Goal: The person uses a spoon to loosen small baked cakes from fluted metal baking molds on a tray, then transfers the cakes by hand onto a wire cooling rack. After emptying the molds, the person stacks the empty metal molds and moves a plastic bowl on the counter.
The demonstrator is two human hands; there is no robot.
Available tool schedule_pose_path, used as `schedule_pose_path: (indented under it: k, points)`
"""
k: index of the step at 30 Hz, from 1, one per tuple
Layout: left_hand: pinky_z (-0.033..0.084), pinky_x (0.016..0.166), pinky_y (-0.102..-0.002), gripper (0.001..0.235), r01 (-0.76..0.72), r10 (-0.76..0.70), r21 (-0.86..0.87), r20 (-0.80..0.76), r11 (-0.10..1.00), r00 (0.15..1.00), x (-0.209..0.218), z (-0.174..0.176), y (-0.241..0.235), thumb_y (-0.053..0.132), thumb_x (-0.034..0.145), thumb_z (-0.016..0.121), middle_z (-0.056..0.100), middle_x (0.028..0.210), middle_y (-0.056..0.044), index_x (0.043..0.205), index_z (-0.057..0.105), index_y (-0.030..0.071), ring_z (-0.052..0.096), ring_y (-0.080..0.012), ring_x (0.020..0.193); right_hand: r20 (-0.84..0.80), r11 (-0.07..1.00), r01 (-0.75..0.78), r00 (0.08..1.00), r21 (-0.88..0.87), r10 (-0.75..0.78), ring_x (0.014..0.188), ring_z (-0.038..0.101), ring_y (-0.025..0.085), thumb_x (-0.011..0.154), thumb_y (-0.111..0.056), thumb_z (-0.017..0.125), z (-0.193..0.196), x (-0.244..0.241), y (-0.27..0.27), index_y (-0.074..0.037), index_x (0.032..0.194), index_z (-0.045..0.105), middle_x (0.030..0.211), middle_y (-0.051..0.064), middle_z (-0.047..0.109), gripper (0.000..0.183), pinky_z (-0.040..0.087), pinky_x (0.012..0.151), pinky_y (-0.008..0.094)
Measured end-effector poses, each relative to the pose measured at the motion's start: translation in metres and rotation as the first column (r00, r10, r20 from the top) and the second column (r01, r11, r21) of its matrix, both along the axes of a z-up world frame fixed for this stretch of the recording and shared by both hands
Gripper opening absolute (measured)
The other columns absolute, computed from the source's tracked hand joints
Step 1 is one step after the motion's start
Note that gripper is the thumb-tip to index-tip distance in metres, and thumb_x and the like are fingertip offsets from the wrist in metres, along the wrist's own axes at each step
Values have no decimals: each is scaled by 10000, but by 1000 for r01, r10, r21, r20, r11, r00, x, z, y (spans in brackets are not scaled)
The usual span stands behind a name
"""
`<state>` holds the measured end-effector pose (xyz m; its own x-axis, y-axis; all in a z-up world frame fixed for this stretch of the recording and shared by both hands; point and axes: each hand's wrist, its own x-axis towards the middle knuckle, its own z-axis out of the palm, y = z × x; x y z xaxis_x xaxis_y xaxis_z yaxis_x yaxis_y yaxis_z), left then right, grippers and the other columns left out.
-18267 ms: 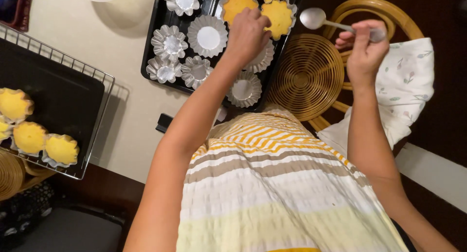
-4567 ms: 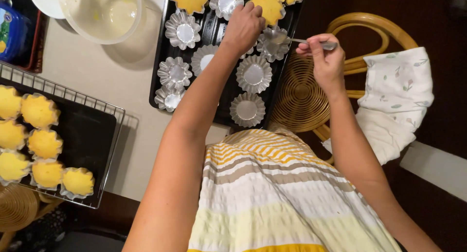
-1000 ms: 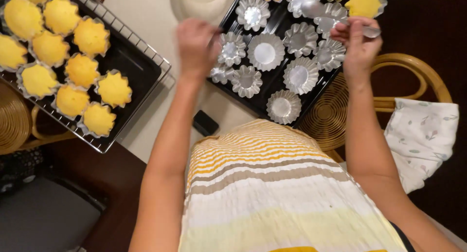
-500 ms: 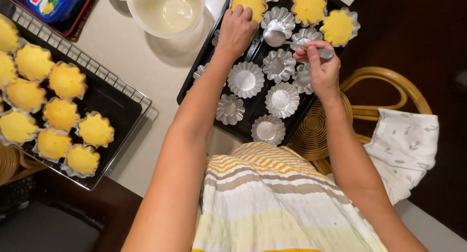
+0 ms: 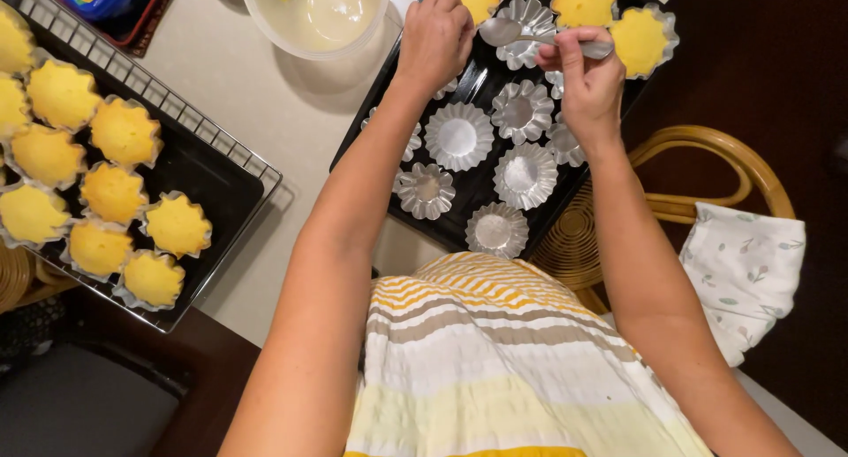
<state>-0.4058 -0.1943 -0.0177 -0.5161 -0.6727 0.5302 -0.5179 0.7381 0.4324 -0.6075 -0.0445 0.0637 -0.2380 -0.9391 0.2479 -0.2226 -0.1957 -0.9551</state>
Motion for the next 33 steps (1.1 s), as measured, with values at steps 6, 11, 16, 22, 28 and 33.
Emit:
schedule_pose_path:
  k: [6,11,16,22,28,33]
  points:
    - [427,788,-427,123,0,3,45,-65,999,998,3,6,3,147,824,786,601,938,-48,827,669,110,573,-281,917,-9,999,15,1000,31,-14,928,767,199,1183,-183,551,-4,-6,-10,43,1150,563,1011,136,735,229,652,863,317]
    - [436,798,-416,136,-1,6,41,-111,999,994,1,18,4,147,841,781,591,945,-53,835,653,101,572,-284,930,-85,998,11,996,57,-6,880,767,194,1185,-186,548,-10,-4,-30,39,1134,564,970,141,735,231,650,812,308]
    - [436,802,-422,118,-2,9,53,-128,999,992,2,13,4,136,850,773,594,961,-52,851,660,101,572,-284,932,60,997,-5,998,80,1,894,776,205,1181,-230,500,-31,-1,-48,23,1139,569,972,127,719,266,664,810,312]
    - [438,860,-453,179,55,-51,104,-39,993,998,9,7,-2,170,790,825,614,1005,-43,880,671,149,595,-289,1014,558,965,23,812,262,-171,978,752,281,1103,-222,474,-84,11,-51,27,1249,599,1067,193,714,314,665,889,382]
    - [428,992,-509,1008,-4,26,180,-120,984,992,-2,17,-2,319,626,932,500,1284,-288,1385,380,-47,512,-470,1147,818,971,-59,552,230,-160,1125,691,332,1115,-252,412,-90,-3,-29,8,1319,513,1140,219,677,346,590,1068,476]
    - [453,1043,-499,954,-129,161,192,-163,973,973,-11,27,9,299,654,894,512,1301,-255,1407,396,-7,494,-451,1218,782,982,-100,620,162,-65,1124,709,340,1150,-222,434,-57,-7,-6,12,1357,524,1171,223,692,325,593,1070,474]
